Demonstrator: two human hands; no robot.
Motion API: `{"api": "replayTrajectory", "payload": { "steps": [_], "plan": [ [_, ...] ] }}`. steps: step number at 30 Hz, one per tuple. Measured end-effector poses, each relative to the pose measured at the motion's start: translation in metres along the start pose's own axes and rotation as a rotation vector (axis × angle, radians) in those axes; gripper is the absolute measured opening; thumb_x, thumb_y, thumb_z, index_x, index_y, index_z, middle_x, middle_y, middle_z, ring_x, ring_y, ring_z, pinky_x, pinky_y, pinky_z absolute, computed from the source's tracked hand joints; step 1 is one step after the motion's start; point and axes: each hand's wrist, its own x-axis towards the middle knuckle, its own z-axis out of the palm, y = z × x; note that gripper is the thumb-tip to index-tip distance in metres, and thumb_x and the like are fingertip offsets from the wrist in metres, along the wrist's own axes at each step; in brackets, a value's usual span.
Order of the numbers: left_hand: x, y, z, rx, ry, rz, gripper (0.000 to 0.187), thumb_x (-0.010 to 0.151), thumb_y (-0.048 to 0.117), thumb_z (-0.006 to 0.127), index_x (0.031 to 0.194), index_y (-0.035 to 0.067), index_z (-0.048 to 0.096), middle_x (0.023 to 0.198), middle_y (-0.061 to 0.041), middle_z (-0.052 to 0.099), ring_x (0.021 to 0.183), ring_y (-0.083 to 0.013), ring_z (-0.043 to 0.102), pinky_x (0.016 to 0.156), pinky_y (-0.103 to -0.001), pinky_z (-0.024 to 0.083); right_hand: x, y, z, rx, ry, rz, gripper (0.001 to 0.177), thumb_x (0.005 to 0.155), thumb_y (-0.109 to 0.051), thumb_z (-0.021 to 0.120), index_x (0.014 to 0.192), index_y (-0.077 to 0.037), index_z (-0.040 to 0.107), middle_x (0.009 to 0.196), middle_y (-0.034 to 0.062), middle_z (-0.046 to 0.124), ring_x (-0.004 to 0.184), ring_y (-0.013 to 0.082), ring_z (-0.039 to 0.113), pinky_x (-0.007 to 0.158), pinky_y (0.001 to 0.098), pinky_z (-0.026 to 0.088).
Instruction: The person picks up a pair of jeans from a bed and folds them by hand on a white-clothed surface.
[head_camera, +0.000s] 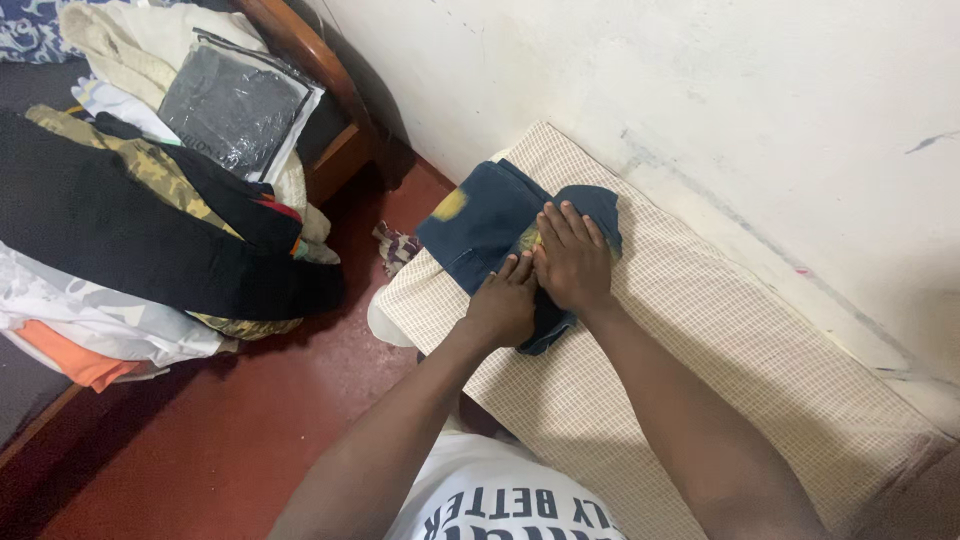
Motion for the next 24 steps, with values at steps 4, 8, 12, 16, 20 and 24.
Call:
{"api": "replayTrajectory", "payload": {
  "steps": [4, 8, 12, 16, 20, 24],
  "plan": [
    [0.000, -0.001, -0.001, -0.066, -0.031, -0.021, 0.071, 0.097, 0.017, 0.049, 0.161, 0.005, 0.021, 0.170, -0.014, 0.010, 0.156, -0.0331, 0.011, 0.124, -0.051, 0.019, -0.001, 0.002, 0.003, -0.016, -0.011, -0.001, 0.046, 0.108, -0.033, 0.048, 0.141, -0.003, 0.062, 0.152, 0.0136, 0.057, 0.147, 0.0308, 0.046, 0.121, 0.0503, 0.032],
    [0.001, 0.002, 0.001, -0.034, -0.015, -0.028, 0.070, 0.096, 0.012, 0.048, 0.161, 0.004, 0.025, 0.173, -0.016, 0.011, 0.159, -0.0328, 0.013, 0.126, -0.050, 0.021, -0.002, 0.000, 0.004, -0.007, 0.030, 0.004, 0.047, 0.108, -0.033, 0.047, 0.141, -0.004, 0.062, 0.151, 0.0127, 0.058, 0.146, 0.0306, 0.046, 0.121, 0.0498, 0.030],
    [0.001, 0.004, -0.001, -0.051, -0.048, -0.036, 0.074, 0.092, 0.010, 0.049, 0.160, 0.006, 0.021, 0.172, -0.014, 0.007, 0.158, -0.0311, 0.010, 0.126, -0.050, 0.018, -0.002, 0.001, 0.007, 0.032, 0.020, 0.022, 0.047, 0.108, -0.034, 0.046, 0.141, -0.004, 0.062, 0.152, 0.0118, 0.057, 0.147, 0.0303, 0.044, 0.121, 0.0506, 0.030],
    [-0.002, 0.006, -0.005, -0.038, -0.037, -0.035, 0.083, 0.086, 0.009, 0.051, 0.162, 0.003, 0.016, 0.171, -0.015, 0.009, 0.158, -0.0325, 0.010, 0.125, -0.050, 0.019, -0.006, 0.003, 0.006, 0.042, 0.025, 0.022, 0.045, 0.111, -0.035, 0.045, 0.143, -0.007, 0.059, 0.154, 0.0102, 0.055, 0.150, 0.0295, 0.043, 0.124, 0.0503, 0.030],
    [0.002, 0.003, -0.002, 0.005, -0.006, -0.018, 0.079, 0.090, 0.013, 0.051, 0.161, 0.001, 0.019, 0.171, -0.018, 0.012, 0.157, -0.0344, 0.014, 0.125, -0.051, 0.021, -0.005, 0.011, -0.005, 0.044, -0.091, -0.044, 0.052, 0.108, -0.039, 0.044, 0.147, -0.006, 0.054, 0.156, 0.0133, 0.050, 0.150, 0.0313, 0.039, 0.122, 0.0525, 0.029],
    [-0.001, 0.000, 0.007, -0.047, 0.057, -0.019, 0.071, 0.094, 0.021, 0.048, 0.159, 0.004, 0.027, 0.171, -0.017, 0.018, 0.158, -0.0346, 0.017, 0.125, -0.051, 0.024, -0.004, 0.028, -0.016, 0.149, -0.176, -0.160, 0.057, 0.106, -0.041, 0.043, 0.150, -0.004, 0.050, 0.160, 0.0157, 0.045, 0.151, 0.0335, 0.035, 0.122, 0.0538, 0.026]
  ]
}}
